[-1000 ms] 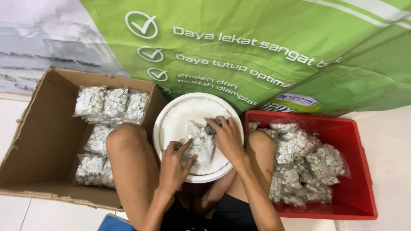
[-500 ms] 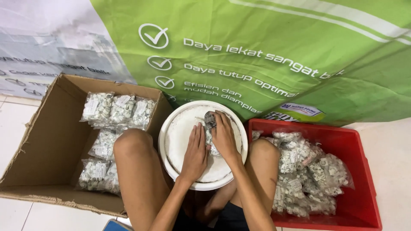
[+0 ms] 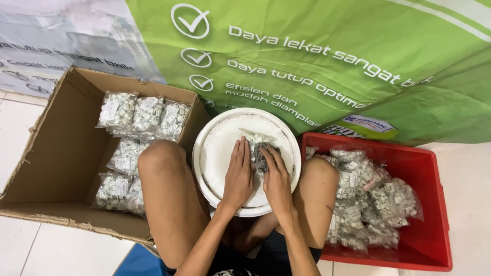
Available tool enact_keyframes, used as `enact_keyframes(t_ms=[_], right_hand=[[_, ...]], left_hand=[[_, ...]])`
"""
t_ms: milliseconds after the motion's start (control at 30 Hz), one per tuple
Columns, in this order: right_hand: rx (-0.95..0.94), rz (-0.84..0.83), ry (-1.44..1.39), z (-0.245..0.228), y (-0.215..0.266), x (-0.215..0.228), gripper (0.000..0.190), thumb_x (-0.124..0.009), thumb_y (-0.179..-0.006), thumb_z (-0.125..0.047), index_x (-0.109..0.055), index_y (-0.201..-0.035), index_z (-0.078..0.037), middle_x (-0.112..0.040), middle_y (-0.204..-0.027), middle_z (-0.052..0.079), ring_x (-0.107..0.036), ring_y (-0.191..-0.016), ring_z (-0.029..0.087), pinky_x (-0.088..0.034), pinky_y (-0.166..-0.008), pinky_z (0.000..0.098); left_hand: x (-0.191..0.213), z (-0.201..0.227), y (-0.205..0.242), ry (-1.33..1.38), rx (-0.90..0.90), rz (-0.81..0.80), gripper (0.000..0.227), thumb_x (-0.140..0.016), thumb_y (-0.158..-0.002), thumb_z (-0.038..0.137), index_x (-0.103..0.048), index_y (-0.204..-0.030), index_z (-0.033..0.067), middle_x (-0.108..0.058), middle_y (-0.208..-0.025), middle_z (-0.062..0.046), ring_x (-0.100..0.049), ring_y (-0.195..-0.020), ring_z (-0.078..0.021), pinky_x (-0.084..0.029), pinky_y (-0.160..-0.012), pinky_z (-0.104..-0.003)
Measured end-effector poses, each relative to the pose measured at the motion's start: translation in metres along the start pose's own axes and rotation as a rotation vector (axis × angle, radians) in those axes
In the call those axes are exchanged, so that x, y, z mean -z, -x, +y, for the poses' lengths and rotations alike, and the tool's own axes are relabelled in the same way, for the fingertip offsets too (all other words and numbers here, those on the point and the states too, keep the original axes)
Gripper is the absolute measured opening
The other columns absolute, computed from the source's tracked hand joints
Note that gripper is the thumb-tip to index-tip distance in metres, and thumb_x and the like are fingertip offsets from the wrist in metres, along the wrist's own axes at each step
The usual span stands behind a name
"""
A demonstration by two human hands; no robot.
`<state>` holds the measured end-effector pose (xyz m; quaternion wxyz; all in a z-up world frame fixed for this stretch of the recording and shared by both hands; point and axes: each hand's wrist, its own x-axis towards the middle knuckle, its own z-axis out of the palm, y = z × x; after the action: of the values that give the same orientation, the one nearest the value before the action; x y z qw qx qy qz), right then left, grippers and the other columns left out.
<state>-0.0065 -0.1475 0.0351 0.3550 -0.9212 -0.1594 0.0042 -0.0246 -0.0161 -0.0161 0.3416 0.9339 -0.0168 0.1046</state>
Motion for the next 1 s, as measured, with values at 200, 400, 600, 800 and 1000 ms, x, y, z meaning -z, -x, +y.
enact_keyframes(t_ms=[200,400,600,800,1000], right_hand=[[-0.036,-0.011,-0.053,-0.009,0.035,0.005,0.075,-0.054,-0.092,0.023,-0.059,-0.160,-0.010,-0.053,-0.163,0.019,-0.051,-0.151,0.042,-0.049,-0.121,0.0533],[0.050,0.064,-0.097,0.000,0.062,-0.010,0.079,-0.052,-0.084,0.027,-0.061,-0.155,-0.007,-0.049,-0.169,0.010,-0.047,-0.158,0.034,-0.042,-0.130,0.0462],[-0.035,0.141,-0.121,-0.012,0.049,-0.021,0.076,-0.057,-0.087,0.026,-0.063,-0.155,-0.009,-0.050,-0.166,0.015,-0.043,-0.157,0.040,-0.042,-0.126,0.0546],[-0.007,0.193,-0.090,-0.018,0.009,-0.027,0.072,-0.059,-0.086,0.026,-0.062,-0.151,-0.005,-0.052,-0.163,0.017,-0.046,-0.155,0.043,-0.044,-0.125,0.0574],[0.035,0.164,0.010,0.009,-0.029,-0.044,0.068,-0.058,-0.088,0.020,-0.062,-0.150,-0.008,-0.055,-0.157,0.015,-0.050,-0.152,0.041,-0.048,-0.123,0.0545]], left_hand=[[-0.003,-0.003,0.001,-0.027,-0.041,0.037,0.065,-0.047,-0.113,0.010,-0.025,-0.173,-0.0056,-0.023,-0.182,-0.026,-0.019,-0.169,-0.0415,-0.017,-0.138,-0.047],[0.000,-0.014,0.004,0.063,-0.145,0.019,0.067,-0.042,-0.120,0.012,-0.007,-0.175,-0.0030,-0.006,-0.185,-0.022,-0.008,-0.172,-0.0434,-0.027,-0.139,-0.052],[0.011,-0.012,0.003,0.042,-0.124,-0.069,0.070,-0.047,-0.111,0.005,-0.017,-0.173,-0.0077,-0.015,-0.182,-0.031,-0.013,-0.169,-0.0463,-0.016,-0.139,-0.050],[0.015,-0.015,0.001,0.026,-0.120,-0.152,0.081,-0.049,-0.105,0.002,-0.009,-0.174,-0.0080,-0.004,-0.184,-0.031,-0.004,-0.170,-0.0460,-0.011,-0.139,-0.049],[0.017,-0.011,0.001,-0.015,-0.091,-0.186,0.073,-0.043,-0.109,0.005,-0.013,-0.173,-0.0094,-0.005,-0.184,-0.031,-0.003,-0.170,-0.0445,-0.010,-0.139,-0.047]])
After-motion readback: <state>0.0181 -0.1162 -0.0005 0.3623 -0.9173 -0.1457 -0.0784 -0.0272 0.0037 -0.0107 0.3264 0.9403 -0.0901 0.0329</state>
